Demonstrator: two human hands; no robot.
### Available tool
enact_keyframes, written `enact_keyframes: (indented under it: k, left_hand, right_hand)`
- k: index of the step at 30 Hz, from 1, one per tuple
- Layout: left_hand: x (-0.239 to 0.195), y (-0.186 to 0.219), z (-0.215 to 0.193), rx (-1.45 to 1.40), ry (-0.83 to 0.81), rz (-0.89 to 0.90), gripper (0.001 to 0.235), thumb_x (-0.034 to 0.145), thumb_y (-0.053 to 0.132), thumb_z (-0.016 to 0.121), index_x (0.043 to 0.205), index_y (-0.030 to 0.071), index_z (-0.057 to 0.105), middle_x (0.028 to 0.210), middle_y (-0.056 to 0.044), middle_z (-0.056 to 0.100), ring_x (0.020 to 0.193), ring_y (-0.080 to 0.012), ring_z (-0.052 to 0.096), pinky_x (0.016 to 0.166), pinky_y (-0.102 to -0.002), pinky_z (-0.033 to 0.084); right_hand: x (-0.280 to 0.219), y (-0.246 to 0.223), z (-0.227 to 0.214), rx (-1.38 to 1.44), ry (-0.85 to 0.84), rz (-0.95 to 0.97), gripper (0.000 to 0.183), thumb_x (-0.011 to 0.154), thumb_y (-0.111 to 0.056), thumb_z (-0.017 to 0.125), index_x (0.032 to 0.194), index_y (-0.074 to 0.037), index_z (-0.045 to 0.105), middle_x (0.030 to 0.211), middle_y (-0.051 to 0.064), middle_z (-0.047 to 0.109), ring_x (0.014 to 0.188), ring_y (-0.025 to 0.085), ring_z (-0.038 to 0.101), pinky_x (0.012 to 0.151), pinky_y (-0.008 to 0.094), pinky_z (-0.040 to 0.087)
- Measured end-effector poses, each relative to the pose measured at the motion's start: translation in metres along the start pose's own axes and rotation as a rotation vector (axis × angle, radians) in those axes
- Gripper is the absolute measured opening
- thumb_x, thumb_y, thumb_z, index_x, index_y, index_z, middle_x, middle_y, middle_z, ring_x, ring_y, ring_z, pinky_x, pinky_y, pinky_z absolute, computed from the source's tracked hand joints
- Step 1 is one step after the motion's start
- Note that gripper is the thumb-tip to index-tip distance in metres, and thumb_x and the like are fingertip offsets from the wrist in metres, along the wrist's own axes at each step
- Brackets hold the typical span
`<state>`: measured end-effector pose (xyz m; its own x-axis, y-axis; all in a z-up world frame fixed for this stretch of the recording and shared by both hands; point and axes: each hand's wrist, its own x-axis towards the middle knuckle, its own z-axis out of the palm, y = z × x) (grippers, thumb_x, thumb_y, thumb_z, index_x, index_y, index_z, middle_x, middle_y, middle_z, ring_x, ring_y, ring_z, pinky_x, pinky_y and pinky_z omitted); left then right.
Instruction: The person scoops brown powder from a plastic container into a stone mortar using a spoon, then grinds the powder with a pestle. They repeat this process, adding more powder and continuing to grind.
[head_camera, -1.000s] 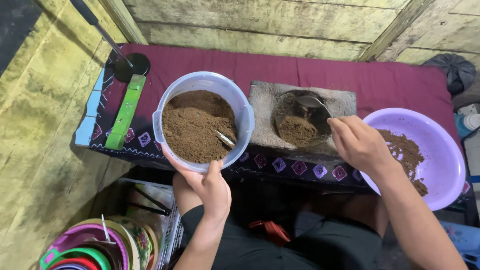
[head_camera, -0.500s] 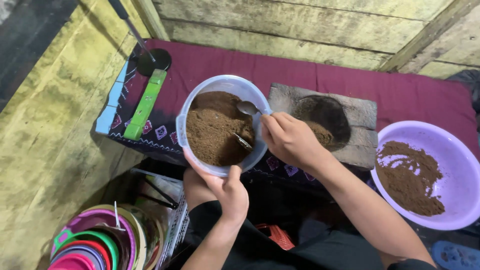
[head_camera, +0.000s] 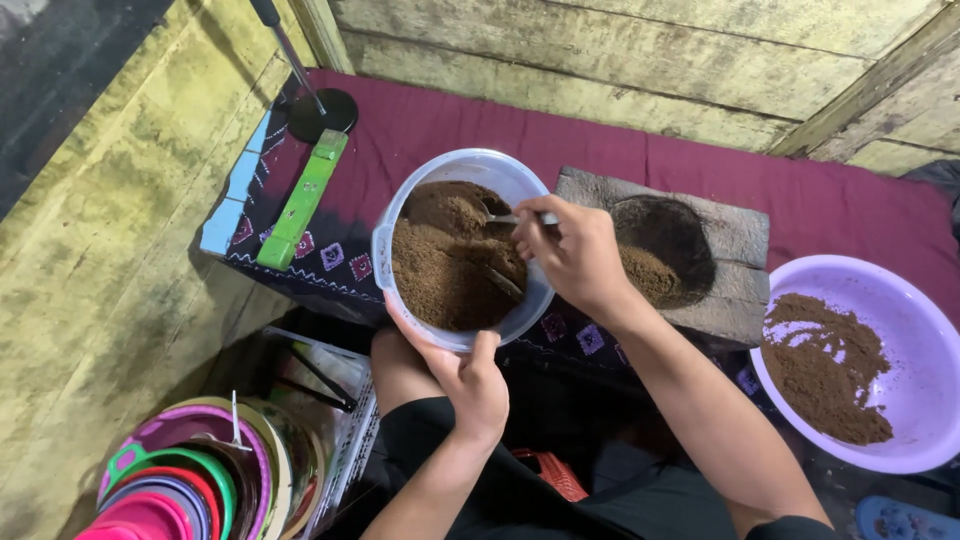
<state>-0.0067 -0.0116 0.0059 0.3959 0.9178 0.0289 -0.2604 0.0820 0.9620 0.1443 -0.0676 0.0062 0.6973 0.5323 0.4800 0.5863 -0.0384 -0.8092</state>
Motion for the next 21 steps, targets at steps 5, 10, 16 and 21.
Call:
enact_keyframes:
  k: [5, 10, 16, 21]
  left_hand:
    - [0.002, 0.01, 0.006, -0.014, -0.004, -0.012, 0.104, 0.068, -0.015, 0.06, 0.161, -0.001, 0.014, 0.165, -0.021, 0.008, 0.152, -0.0267, 0.009, 0.126, -0.047, 0.004]
    - [0.004, 0.011, 0.009, -0.044, -0.022, -0.032, 0.112, 0.066, -0.015, 0.056, 0.165, 0.007, 0.008, 0.169, -0.015, -0.001, 0.155, -0.0276, 0.0, 0.127, -0.048, 0.0]
    - [0.009, 0.003, 0.009, -0.095, -0.032, 0.001, 0.115, 0.064, -0.017, 0.053, 0.166, 0.011, 0.008, 0.17, -0.013, -0.004, 0.156, -0.028, -0.004, 0.127, -0.051, 0.001]
    - [0.015, 0.013, 0.009, -0.172, -0.014, -0.1, 0.114, 0.068, -0.019, 0.052, 0.166, 0.02, 0.012, 0.171, -0.009, -0.006, 0.155, -0.0303, 0.004, 0.126, -0.051, 0.016]
  right_hand:
    - [0.001, -0.023, -0.02, 0.094, 0.035, 0.046, 0.014, 0.102, 0.001, 0.059, 0.102, 0.006, 0.072, 0.075, 0.02, 0.073, 0.06, 0.023, 0.076, 0.06, 0.035, 0.063]
    - [0.001, -0.023, -0.024, 0.161, 0.069, 0.066, 0.015, 0.102, -0.001, 0.06, 0.102, 0.007, 0.073, 0.072, 0.019, 0.073, 0.06, 0.022, 0.075, 0.06, 0.034, 0.064]
    - [-0.001, -0.024, -0.034, 0.19, 0.077, 0.057, 0.015, 0.102, -0.002, 0.061, 0.101, 0.007, 0.073, 0.071, 0.019, 0.073, 0.059, 0.022, 0.075, 0.059, 0.034, 0.064]
    - [-0.014, -0.03, -0.072, 0.195, 0.117, 0.127, 0.016, 0.104, 0.0, 0.06, 0.107, 0.009, 0.072, 0.077, 0.022, 0.074, 0.066, 0.023, 0.075, 0.063, 0.036, 0.066]
